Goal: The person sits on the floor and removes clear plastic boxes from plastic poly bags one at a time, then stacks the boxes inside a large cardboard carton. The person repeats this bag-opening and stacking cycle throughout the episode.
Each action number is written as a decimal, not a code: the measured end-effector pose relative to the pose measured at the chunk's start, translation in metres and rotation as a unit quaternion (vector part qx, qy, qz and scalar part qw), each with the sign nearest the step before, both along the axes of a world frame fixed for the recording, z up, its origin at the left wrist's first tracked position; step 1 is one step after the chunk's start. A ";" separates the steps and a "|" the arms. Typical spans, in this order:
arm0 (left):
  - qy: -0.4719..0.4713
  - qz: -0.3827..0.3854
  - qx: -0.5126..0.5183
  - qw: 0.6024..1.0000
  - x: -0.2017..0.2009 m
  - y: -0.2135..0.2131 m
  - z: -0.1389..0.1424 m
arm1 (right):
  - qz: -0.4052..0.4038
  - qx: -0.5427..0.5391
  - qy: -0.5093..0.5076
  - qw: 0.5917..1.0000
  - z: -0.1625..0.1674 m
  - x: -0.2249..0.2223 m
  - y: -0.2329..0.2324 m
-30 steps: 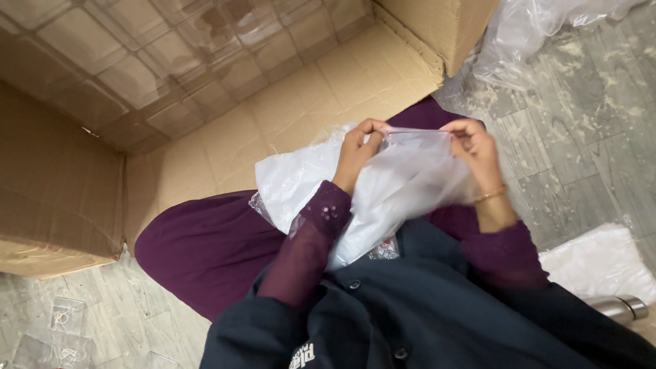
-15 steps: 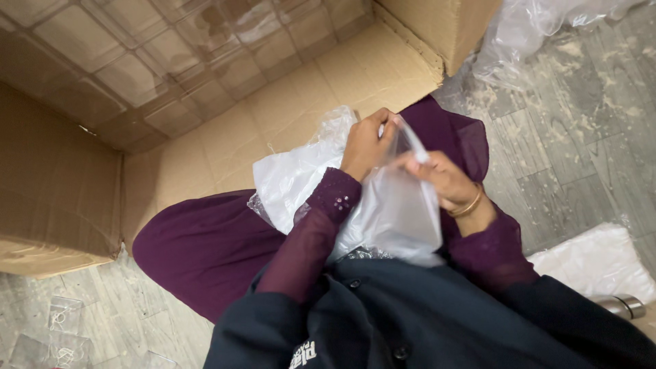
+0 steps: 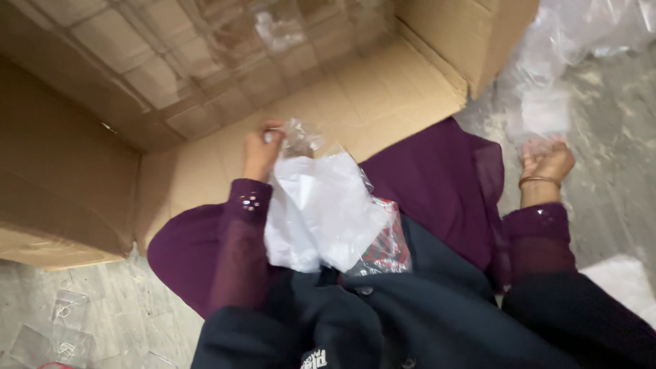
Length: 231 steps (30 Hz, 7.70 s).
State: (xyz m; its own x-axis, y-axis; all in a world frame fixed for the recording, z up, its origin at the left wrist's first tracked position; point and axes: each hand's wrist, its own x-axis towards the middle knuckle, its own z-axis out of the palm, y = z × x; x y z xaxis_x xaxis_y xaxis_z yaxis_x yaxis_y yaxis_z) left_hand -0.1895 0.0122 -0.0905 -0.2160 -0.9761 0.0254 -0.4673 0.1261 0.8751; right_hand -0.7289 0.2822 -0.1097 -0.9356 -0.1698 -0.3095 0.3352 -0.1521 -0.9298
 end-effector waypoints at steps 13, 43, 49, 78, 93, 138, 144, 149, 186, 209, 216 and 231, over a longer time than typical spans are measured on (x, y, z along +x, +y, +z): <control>-0.300 0.064 -0.111 0.945 0.113 -0.108 0.023 | 0.302 0.162 0.595 0.727 0.118 0.228 -0.132; -0.139 0.051 -0.024 0.989 0.140 -0.131 0.043 | 0.489 0.302 0.268 0.773 0.055 0.201 -0.409; -0.033 0.019 0.103 0.994 0.129 -0.136 0.026 | 0.530 0.161 0.314 0.771 0.049 0.191 -0.412; -0.133 0.030 -0.068 0.988 0.083 -0.142 -0.031 | 0.669 0.088 0.196 0.711 0.091 0.302 -0.321; -0.009 0.000 -0.065 0.998 0.096 -0.151 -0.037 | 0.675 0.162 0.314 0.648 0.037 0.403 -0.366; -0.280 0.025 0.050 0.958 0.252 -0.055 0.155 | 0.599 0.300 0.013 0.742 0.077 0.190 -0.333; -0.111 0.004 -0.056 0.992 0.245 -0.026 0.162 | 0.643 0.048 -0.070 0.761 0.111 0.265 -0.270; 0.145 -0.152 0.115 0.971 0.181 -0.012 0.097 | 0.691 -0.111 -0.147 0.699 0.118 0.383 -0.244; 0.342 -0.128 0.368 0.855 0.178 -0.008 0.083 | 0.716 -0.075 0.457 0.523 0.179 0.486 -0.227; 0.266 -0.092 0.390 0.877 0.175 -0.001 0.109 | 0.732 0.000 0.493 0.470 0.179 0.488 -0.230; 0.230 -0.098 0.358 0.900 0.173 -0.001 0.111 | 0.726 0.004 0.499 0.472 0.180 0.487 -0.225; 0.242 -0.100 0.386 0.885 0.171 0.000 0.109 | 0.757 0.016 0.411 0.507 0.172 0.489 -0.221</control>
